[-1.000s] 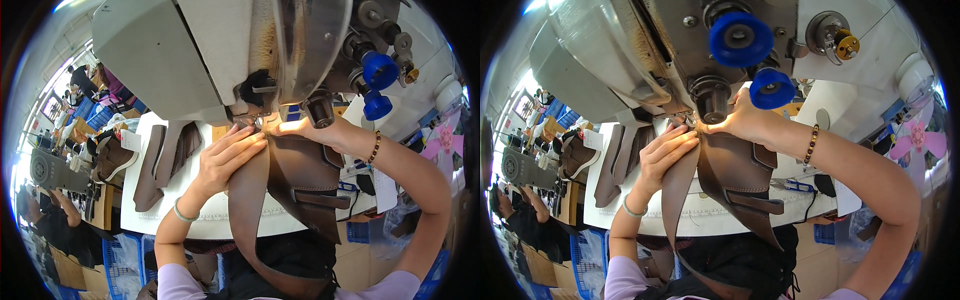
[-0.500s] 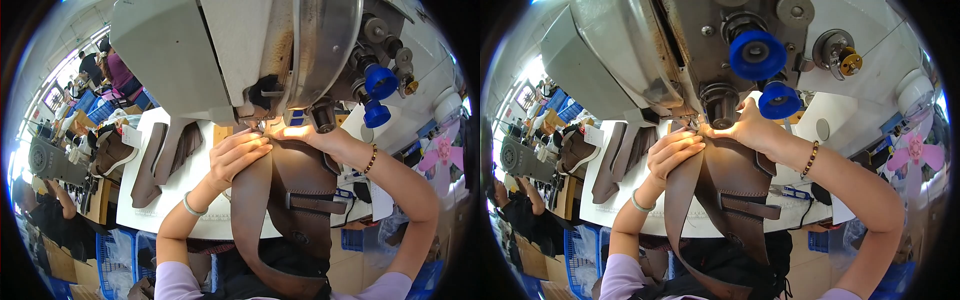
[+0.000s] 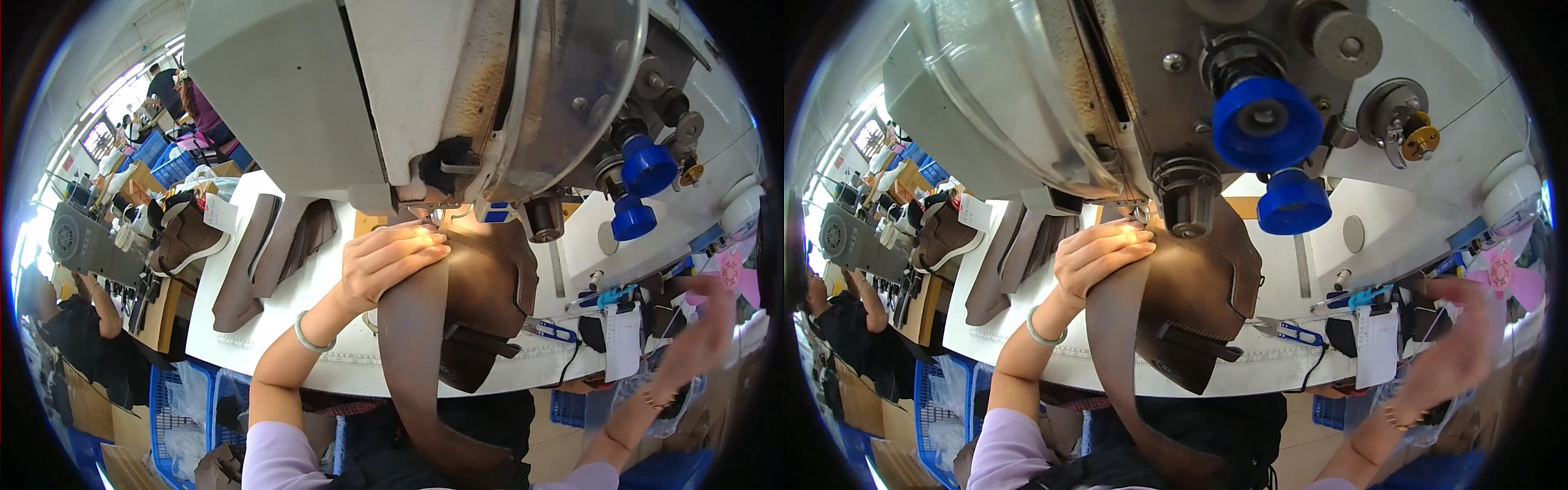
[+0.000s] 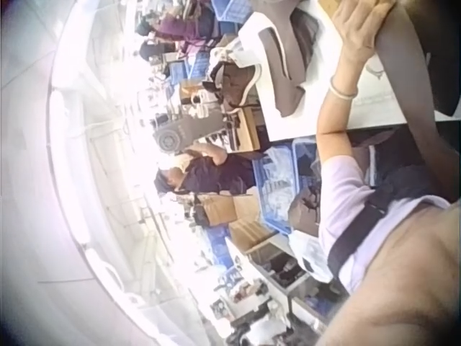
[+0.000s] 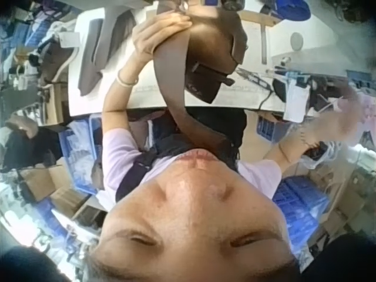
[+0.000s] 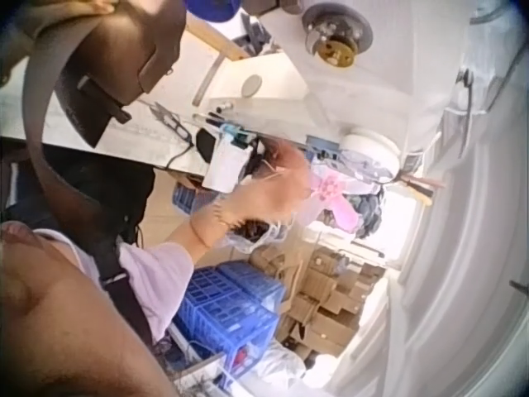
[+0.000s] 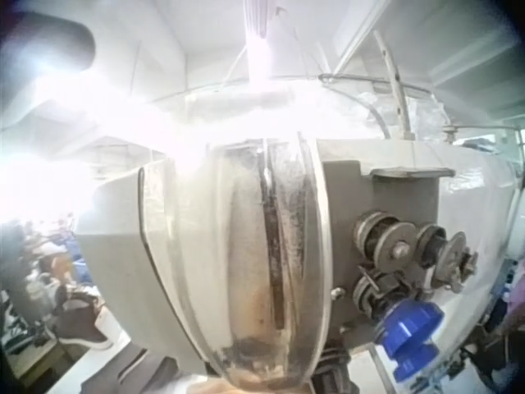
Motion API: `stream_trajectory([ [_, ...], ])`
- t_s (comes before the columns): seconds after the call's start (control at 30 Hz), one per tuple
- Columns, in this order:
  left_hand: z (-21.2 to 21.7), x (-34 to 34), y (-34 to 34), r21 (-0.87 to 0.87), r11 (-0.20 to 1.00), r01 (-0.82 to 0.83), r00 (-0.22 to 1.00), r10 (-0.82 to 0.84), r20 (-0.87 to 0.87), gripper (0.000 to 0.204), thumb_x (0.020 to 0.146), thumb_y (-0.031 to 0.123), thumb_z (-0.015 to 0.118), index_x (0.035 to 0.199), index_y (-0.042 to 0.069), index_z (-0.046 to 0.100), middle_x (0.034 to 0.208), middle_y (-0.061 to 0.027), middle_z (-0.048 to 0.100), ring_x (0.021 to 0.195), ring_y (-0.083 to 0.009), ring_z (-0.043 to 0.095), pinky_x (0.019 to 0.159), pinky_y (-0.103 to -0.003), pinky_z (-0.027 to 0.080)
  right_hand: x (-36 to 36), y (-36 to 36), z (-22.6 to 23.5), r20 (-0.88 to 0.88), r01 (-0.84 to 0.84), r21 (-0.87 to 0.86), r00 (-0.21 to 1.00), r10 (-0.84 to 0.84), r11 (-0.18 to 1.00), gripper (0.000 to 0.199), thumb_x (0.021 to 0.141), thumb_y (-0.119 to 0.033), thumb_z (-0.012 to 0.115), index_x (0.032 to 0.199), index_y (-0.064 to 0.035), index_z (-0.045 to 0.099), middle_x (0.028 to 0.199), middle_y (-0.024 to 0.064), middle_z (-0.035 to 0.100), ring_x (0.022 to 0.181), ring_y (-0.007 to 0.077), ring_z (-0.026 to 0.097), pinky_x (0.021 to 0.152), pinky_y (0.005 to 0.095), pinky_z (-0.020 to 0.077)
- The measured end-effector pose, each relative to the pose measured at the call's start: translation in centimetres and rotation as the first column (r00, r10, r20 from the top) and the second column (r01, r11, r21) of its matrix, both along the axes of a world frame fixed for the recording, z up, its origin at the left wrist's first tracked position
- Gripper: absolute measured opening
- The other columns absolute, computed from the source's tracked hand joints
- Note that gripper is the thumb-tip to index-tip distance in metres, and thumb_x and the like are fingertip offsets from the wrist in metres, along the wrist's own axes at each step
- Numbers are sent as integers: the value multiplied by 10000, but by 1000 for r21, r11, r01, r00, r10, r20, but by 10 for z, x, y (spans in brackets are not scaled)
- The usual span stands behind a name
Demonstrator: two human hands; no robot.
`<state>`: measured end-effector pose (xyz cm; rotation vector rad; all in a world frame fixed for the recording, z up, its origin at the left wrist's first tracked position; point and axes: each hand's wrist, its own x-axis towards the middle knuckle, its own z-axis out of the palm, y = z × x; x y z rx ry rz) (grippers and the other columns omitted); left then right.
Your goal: Sewing together leather components to form the upper part of a shoe using an industrial sewing machine.
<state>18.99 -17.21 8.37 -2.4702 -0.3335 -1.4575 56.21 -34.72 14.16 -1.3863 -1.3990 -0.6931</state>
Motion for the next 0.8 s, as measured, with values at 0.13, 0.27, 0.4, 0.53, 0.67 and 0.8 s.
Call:
stream_trajectory([
  [0.13, 0, 8, 3, -3, 999, 51, 998, -50, 30, 236, 745, 149, 679, 962, 75, 737, 969, -36, 723, 923, -205, 697, 824, -340, 591, 297, -41, -18, -63, 309, 309, 950, -305, 900, 266, 970, -126, 518, 962, 82, 683, 937, 116, 689, 865, 219, 649, 871, 357, 508],
  [0.27, -1, 6, 7, -18, 999, 27, 1000, -26, 8, 238, 740, 161, 683, 955, 77, 738, 969, -34, 724, 923, -206, 698, 832, -340, 589, 431, -9, -37, -102, 311, 276, 950, -294, 909, 267, 971, -139, 524, 988, 83, 673, 959, 120, 685, 889, 219, 645, 883, 354, 500],
  [0.4, 0, 11, 9, -31, 999, 35, 999, -35, 9, 236, 742, 165, 684, 954, 78, 738, 965, -34, 725, 924, -209, 698, 833, -342, 589, 483, 22, -28, -123, 327, 255, 945, -304, 910, 272, 972, -151, 531, 1014, 83, 663, 981, 123, 682, 913, 219, 640, 896, 351, 492],
  [0.53, 1, 0, 3, -28, 999, 39, 999, -38, 29, 232, 744, 163, 686, 953, 75, 737, 961, -38, 725, 920, -215, 699, 838, -349, 590, 520, 41, 5, -125, 341, 256, 939, -319, 905, 281, 973, -163, 537, 1041, 83, 653, 1002, 127, 678, 936, 219, 635, 908, 348, 484],
  [0.67, -15, -13, 6, -34, 998, 43, 997, -41, 66, 234, 741, 159, 690, 952, 69, 736, 961, -41, 725, 918, -220, 700, 838, -355, 590, 516, 54, 53, -91, 364, 247, 931, -353, 898, 293, 974, -175, 544, 1067, 84, 644, 1024, 131, 675, 960, 219, 631, 920, 345, 476],
  [0.8, 6, 18, 9, -30, 999, 35, 999, -35, -5, 234, 738, 155, 692, 951, 68, 736, 960, -41, 725, 916, -219, 701, 833, -353, 592, 459, 76, 30, -169, 387, 214, 919, -356, 897, 308, 975, -187, 550, 1093, 84, 634, 1046, 135, 671, 984, 219, 626, 932, 342, 468],
])
